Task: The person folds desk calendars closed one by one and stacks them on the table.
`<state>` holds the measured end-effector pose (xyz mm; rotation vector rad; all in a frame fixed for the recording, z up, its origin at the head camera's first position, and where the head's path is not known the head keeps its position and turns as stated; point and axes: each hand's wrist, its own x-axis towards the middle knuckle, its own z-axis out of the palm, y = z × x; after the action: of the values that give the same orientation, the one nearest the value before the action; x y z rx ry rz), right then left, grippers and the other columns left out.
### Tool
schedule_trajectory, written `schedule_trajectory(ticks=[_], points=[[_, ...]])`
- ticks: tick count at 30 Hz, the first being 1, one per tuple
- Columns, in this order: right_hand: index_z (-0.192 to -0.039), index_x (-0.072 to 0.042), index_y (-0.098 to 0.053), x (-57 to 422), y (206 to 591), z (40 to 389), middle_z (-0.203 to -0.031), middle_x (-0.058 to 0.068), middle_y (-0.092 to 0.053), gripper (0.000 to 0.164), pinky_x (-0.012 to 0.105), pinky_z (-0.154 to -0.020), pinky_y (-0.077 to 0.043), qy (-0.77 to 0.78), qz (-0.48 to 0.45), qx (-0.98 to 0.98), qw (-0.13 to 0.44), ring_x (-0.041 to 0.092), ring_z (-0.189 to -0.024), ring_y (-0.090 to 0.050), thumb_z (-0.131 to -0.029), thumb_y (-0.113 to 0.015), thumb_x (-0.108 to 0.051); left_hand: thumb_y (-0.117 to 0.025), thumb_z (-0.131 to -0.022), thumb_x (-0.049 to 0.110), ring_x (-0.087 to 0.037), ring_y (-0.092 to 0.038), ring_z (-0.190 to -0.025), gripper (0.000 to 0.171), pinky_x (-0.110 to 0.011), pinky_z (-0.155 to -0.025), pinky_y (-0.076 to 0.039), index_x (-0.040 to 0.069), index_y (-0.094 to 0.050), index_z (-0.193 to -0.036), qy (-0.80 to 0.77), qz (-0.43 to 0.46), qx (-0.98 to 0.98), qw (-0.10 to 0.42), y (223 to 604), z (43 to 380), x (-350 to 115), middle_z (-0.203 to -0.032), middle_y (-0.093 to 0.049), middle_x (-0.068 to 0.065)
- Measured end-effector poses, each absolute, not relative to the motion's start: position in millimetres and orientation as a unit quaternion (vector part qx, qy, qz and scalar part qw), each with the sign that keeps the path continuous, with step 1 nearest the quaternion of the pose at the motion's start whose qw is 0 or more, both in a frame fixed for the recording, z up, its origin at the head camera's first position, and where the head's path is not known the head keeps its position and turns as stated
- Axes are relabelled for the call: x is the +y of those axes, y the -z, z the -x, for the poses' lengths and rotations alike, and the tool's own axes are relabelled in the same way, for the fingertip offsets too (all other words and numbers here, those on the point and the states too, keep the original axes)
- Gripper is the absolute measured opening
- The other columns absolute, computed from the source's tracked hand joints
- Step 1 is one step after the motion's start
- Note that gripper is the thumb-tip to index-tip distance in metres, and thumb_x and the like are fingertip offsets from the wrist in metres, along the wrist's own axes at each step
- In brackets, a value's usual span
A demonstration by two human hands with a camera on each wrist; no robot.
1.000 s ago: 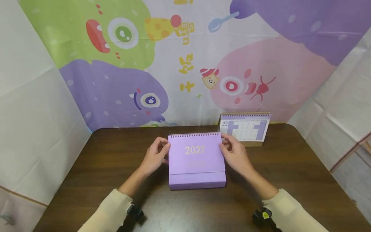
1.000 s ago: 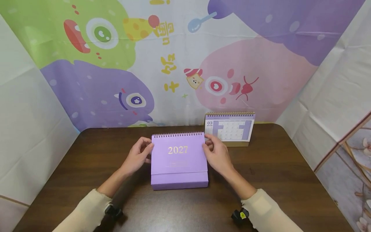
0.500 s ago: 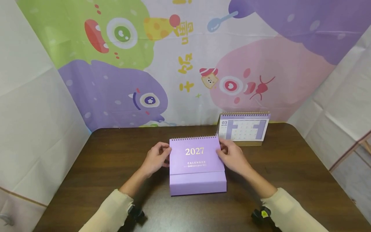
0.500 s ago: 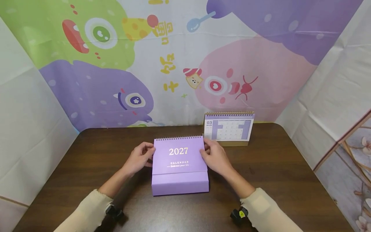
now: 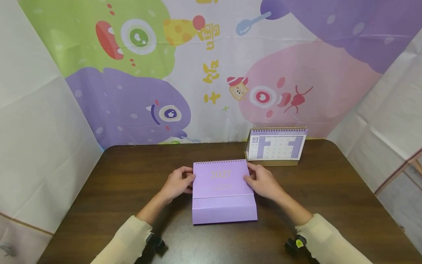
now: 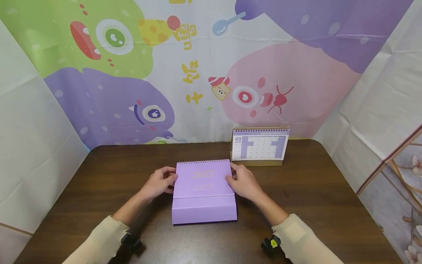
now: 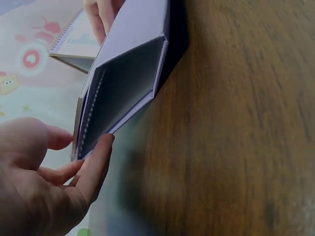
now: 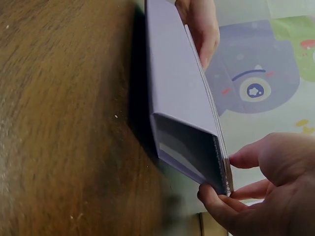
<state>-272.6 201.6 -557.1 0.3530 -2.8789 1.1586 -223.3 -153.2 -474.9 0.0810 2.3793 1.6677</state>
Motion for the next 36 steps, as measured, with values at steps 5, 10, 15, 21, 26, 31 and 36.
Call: schedule_trajectory(ticks=[5, 10, 15, 21, 26, 31, 36], points=[[-0.164, -0.005, -0.057, 202, 557, 270, -0.140, 0.015, -0.080, 0.071, 0.035, -0.092, -0.065, -0.379, -0.131, -0.916, -0.010, 0.017, -0.107, -0.081, -0.101, -0.079, -0.029, -0.061, -0.111, 0.007, -0.022, -0.080, -0.096, 0.047, -0.047, -0.083, -0.072, -0.018, -0.055, -0.150, -0.561, -0.045, 0.815, 0.135, 477, 223, -154, -0.126, -0.071, -0.030], [-0.164, -0.006, -0.056, 203, 560, 269, -0.143, 0.017, -0.079, 0.072, 0.038, -0.093, -0.066, -0.382, -0.134, -0.914, -0.013, 0.019, -0.109, -0.083, -0.100, -0.081, -0.027, -0.062, -0.111, 0.009, -0.024, -0.080, -0.097, 0.051, -0.046, -0.081, -0.072, -0.019, -0.054, -0.153, -0.544, -0.060, 0.825, 0.139, 477, 223, -155, -0.129, -0.072, -0.031], [-0.164, -0.007, -0.056, 203, 562, 269, -0.144, 0.018, -0.078, 0.071, 0.038, -0.094, -0.066, -0.376, -0.135, -0.916, -0.018, 0.019, -0.110, -0.082, -0.101, -0.080, -0.027, -0.062, -0.112, 0.011, -0.027, -0.082, -0.100, 0.052, -0.044, -0.081, -0.072, -0.019, -0.054, -0.154, -0.532, -0.063, 0.832, 0.142, 476, 223, -156, -0.127, -0.076, -0.033], [-0.162, -0.007, -0.058, 202, 559, 266, -0.148, 0.018, -0.076, 0.068, 0.035, -0.092, -0.065, -0.378, -0.138, -0.915, -0.022, 0.019, -0.108, -0.081, -0.100, -0.081, -0.026, -0.063, -0.112, 0.012, -0.031, -0.083, -0.100, 0.050, -0.045, -0.081, -0.072, -0.019, -0.057, -0.151, -0.524, -0.062, 0.837, 0.145, 472, 223, -158, -0.124, -0.078, -0.035], [-0.160, -0.008, -0.061, 202, 561, 267, -0.149, 0.018, -0.075, 0.067, 0.032, -0.087, -0.062, -0.368, -0.151, -0.917, -0.013, 0.015, -0.103, -0.077, -0.100, -0.082, -0.026, -0.064, -0.112, 0.013, -0.030, -0.082, -0.099, 0.048, -0.045, -0.082, -0.072, -0.017, -0.060, -0.149, -0.522, -0.053, 0.839, 0.144, 472, 222, -157, -0.125, -0.078, -0.033], [-0.159, -0.009, -0.063, 198, 555, 263, -0.145, 0.015, -0.075, 0.066, 0.037, -0.088, -0.060, -0.340, -0.157, -0.927, 0.009, 0.020, -0.107, -0.073, -0.099, -0.082, -0.030, -0.065, -0.110, 0.020, -0.027, -0.081, -0.094, 0.047, -0.040, -0.080, -0.071, -0.012, -0.067, -0.145, -0.480, -0.087, 0.868, 0.092, 489, 234, -163, -0.121, -0.078, -0.030], [-0.159, -0.009, -0.062, 190, 532, 247, -0.140, 0.018, -0.073, 0.065, 0.045, -0.097, -0.060, -0.327, -0.175, -0.928, 0.035, 0.027, -0.118, -0.069, -0.102, -0.077, -0.036, -0.070, -0.107, 0.032, -0.018, -0.080, -0.102, 0.045, -0.037, -0.090, -0.064, 0.004, -0.076, -0.142, -0.376, -0.141, 0.916, -0.003, 537, 261, -173, -0.127, -0.077, -0.015]])
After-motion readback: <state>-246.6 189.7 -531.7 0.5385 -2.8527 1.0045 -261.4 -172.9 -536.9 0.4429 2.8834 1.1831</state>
